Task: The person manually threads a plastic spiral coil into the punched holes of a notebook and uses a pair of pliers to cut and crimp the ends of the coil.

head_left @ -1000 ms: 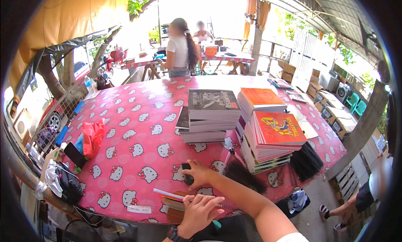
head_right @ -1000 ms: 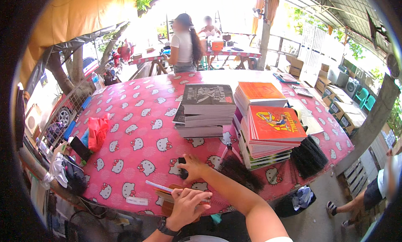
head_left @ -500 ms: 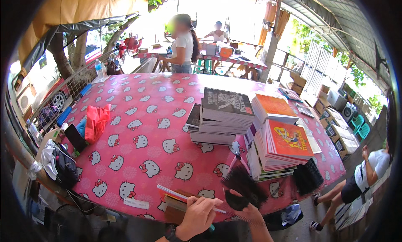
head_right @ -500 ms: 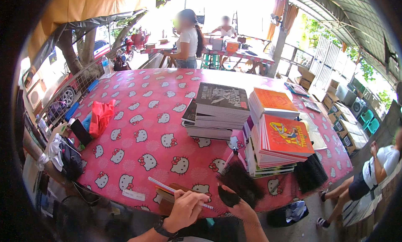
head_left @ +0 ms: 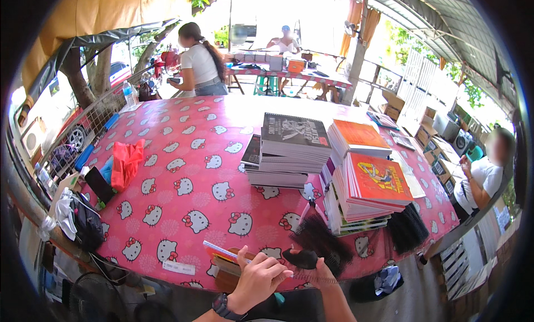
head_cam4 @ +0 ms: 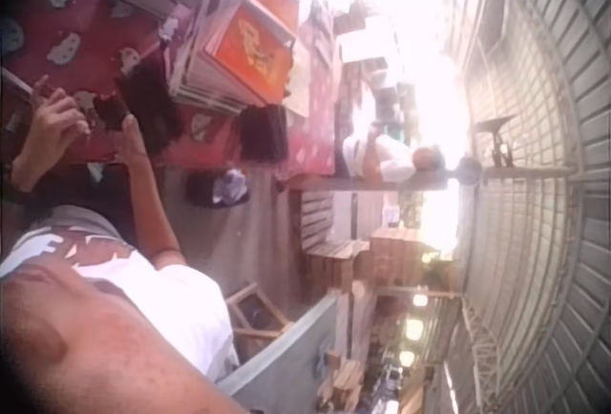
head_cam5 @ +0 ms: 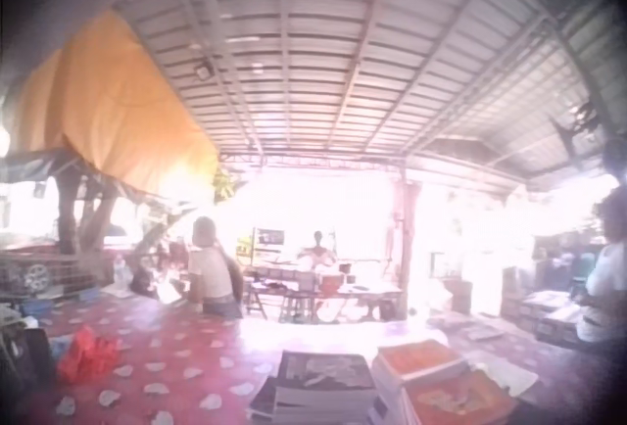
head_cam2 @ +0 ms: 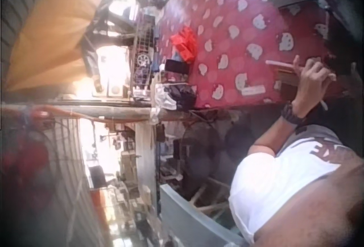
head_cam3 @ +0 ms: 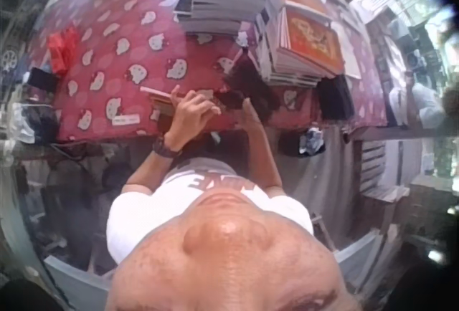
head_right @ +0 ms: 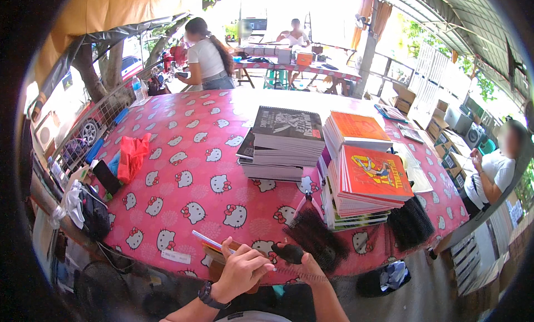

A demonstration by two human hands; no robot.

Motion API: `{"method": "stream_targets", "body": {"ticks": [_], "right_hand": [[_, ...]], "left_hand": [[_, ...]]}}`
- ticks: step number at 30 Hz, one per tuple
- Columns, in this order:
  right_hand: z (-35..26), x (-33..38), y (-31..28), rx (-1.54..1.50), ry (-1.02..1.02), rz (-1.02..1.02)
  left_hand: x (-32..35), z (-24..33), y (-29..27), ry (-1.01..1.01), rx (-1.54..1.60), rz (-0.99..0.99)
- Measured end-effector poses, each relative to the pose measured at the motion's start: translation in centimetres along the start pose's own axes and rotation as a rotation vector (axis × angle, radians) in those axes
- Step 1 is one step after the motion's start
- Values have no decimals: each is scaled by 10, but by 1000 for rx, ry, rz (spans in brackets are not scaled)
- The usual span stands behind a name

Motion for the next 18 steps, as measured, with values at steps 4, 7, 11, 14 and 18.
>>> {"method": "stream_targets", "body": {"ticks": [4, 7, 11, 14, 18], "right_hand": [[-9, 3, 11, 193, 5, 20], [-13, 6, 9, 247, -4, 30], [-12, 10, 8, 316, -18, 70], [-14, 13, 18, 300, -32, 93], [-13, 15, 11, 292, -61, 96]], "left_hand": [[-4, -1, -10, -6, 63, 90], [0, -4, -6, 9, 73, 78], [5, -7, -5, -47, 62, 76], [3, -22, -8, -261, 292, 112], [-5, -21, -16, -136, 363, 68]]}}
Point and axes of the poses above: each hand's wrist, its own x-axis away from the middle knuckle, its own y-axis out of the palm, z = x × y, the point moved 10 cm from there along -x, towards the middle knuckle, and after that the axes turned 15 degrees about -x, right-handed, at the moved point
